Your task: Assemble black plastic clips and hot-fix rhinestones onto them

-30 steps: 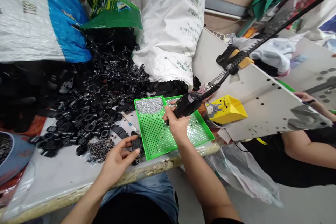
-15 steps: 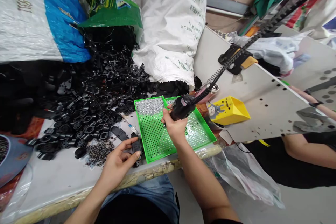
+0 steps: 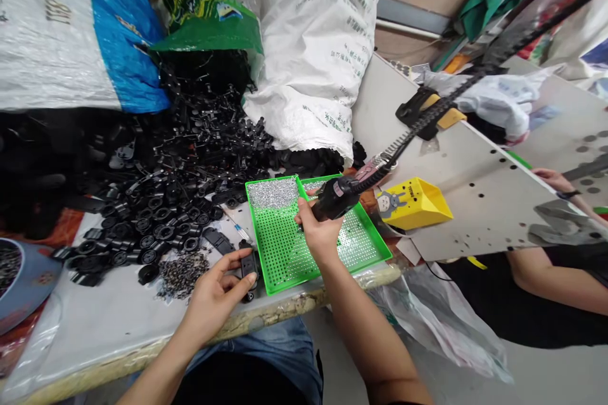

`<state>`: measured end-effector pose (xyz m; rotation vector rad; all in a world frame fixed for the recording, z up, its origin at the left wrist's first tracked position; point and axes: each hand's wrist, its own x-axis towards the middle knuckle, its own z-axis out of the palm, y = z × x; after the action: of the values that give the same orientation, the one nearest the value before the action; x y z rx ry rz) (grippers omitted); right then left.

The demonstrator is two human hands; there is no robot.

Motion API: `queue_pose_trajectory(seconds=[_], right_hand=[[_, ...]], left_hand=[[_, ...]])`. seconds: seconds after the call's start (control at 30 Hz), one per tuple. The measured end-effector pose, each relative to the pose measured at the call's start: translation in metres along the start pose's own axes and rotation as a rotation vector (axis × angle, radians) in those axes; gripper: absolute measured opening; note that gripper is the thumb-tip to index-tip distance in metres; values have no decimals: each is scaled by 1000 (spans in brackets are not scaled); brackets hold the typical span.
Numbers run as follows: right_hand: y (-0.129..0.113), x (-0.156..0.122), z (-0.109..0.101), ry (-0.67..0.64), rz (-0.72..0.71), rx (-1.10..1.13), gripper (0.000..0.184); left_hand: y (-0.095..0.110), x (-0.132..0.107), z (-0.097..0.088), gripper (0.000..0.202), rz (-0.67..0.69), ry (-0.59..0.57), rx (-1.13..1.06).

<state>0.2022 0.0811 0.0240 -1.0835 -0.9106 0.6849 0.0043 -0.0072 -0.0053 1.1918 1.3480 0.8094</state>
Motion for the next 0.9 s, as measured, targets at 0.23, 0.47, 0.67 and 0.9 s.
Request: queue_pose_trajectory(seconds=[0.23,0.47,0.67,0.9], right_hand=[[-41,-35,23,-226,51,130,24],[-33,-70,47,-423,163,158,24],[-24,-80,51,-558,225,63,24],[-39,-60,47,-468,136,182,25]], left_hand=[[1,-1,3,52,11,0,2],[0,-1,4,39,60,-3,18],[-4,-2,4,15,156,60,66],[-2,-3,3,43,65,-8,45]])
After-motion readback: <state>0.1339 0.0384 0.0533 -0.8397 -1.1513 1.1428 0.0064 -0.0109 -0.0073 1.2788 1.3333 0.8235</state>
